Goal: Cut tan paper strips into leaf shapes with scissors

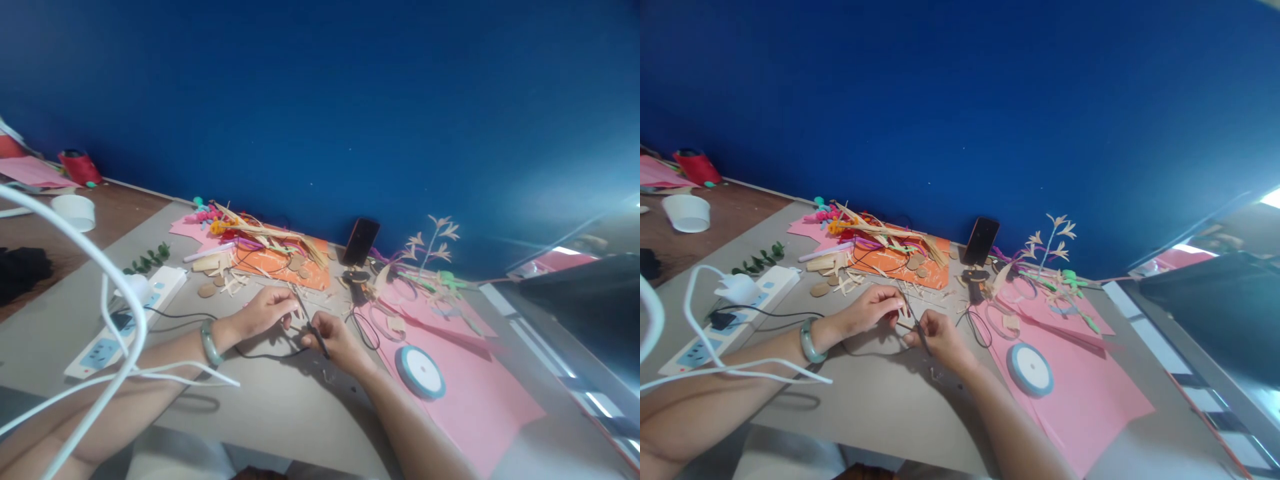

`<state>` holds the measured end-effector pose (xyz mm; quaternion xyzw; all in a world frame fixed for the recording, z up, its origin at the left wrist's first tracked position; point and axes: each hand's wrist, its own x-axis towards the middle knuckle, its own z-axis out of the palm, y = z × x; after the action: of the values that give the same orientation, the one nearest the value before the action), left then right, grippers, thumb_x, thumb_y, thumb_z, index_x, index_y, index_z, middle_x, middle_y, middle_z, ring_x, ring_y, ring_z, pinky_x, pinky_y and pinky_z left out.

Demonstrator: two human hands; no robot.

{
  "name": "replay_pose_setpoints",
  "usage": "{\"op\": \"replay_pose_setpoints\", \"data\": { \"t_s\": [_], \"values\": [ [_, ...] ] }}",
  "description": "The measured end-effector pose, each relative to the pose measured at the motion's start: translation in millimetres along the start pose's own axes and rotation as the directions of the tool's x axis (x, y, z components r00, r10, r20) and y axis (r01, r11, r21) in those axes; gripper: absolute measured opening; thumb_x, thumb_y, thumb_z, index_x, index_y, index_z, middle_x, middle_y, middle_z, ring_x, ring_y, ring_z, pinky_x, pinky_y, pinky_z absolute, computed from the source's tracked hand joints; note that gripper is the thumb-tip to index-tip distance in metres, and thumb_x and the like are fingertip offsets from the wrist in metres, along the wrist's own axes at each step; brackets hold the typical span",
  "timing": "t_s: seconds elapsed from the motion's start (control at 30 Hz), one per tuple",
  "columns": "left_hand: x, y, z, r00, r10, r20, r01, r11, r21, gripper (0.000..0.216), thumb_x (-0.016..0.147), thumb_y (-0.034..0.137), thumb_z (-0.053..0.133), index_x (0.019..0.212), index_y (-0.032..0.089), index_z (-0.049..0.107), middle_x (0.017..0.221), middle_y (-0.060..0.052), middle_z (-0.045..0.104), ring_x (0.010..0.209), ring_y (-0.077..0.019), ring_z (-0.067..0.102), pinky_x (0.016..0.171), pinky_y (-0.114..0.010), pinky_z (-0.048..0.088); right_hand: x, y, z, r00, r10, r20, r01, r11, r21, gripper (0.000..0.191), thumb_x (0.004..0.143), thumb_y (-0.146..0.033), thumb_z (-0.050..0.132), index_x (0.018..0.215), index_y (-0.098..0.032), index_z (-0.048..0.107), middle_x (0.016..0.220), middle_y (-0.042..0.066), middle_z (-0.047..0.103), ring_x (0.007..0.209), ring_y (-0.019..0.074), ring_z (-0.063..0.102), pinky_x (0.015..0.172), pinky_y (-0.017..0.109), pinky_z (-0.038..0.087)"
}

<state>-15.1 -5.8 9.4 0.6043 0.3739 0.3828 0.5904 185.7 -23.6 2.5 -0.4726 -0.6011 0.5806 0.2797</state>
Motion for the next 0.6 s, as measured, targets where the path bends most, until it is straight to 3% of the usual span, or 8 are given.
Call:
{"op": "replay_pose_setpoints", "data": {
  "t_s": [0.47,0.6],
  "values": [
    [-0.7,6.1,0.2,1.000,-0.005,0.011,0.005,1.000,-0.018,0.021,0.080,0.027,0.051,0.069,0.012,0.061,0.053,-0.001,0.057,0.051,-0.0102,0.055,0.052,-0.020,0.041,-0.5,-1.7,0.4,0.997,-0.028,-0.069,0.027,0.999,-0.020,0.052,0.057,-0.047,0.081,0.060,-0.020,0.037,0.047,-0.010,0.038,0.044,0.0050,0.029,0.043,0.020,0.020],
    [-1.6,9.4,-0.3,0.999,-0.021,0.047,0.023,0.998,-0.054,0.015,0.074,0.022,0.052,0.062,0.014,0.053,0.066,-0.003,0.063,0.054,-0.0092,0.055,0.053,-0.021,0.044,-0.1,-4.1,-1.3,0.992,-0.066,-0.111,0.068,0.998,0.017,0.050,0.055,-0.048,0.082,0.064,-0.020,0.041,0.052,-0.008,0.043,0.047,0.0061,0.035,0.045,0.020,0.026]
  ]
}}
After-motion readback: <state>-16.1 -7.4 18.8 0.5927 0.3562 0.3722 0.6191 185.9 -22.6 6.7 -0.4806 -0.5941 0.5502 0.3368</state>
